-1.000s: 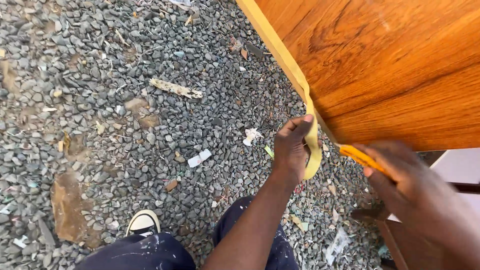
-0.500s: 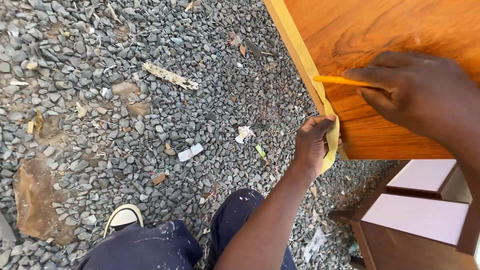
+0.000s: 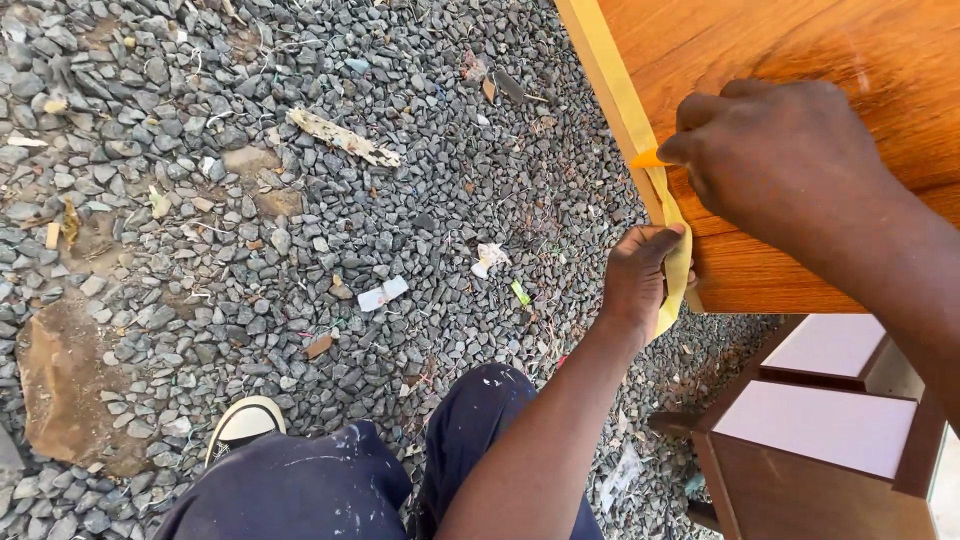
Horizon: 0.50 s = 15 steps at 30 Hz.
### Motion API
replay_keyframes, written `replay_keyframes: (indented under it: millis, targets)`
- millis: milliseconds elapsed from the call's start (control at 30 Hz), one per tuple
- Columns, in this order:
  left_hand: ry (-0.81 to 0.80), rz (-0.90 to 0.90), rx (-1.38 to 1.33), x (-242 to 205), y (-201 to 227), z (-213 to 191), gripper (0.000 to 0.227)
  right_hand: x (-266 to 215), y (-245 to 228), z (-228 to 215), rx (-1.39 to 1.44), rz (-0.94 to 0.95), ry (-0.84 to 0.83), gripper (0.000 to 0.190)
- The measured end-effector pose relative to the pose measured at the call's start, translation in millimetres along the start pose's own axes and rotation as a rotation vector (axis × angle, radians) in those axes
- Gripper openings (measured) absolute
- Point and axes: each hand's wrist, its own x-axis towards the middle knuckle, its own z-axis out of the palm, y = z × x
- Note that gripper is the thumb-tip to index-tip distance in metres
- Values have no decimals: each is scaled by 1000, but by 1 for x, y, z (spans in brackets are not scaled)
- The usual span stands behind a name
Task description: Applying masking tape to the edges of a wooden cabinet and trimming it with a utility knife.
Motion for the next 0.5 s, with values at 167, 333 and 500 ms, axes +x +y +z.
replay_keyframes:
  millis: [167,333,500]
  targets:
    - [-4,-28,-5,-3,3,3,27,-2,0,-15,50,96,-70,31]
    - [-25,-9,-8,-4,0,1,28,-25,16,-18,-87,163,-41,33]
    - [-21,16,-10,0,-4,-2,29,-36,33,17,-163,92,173,27]
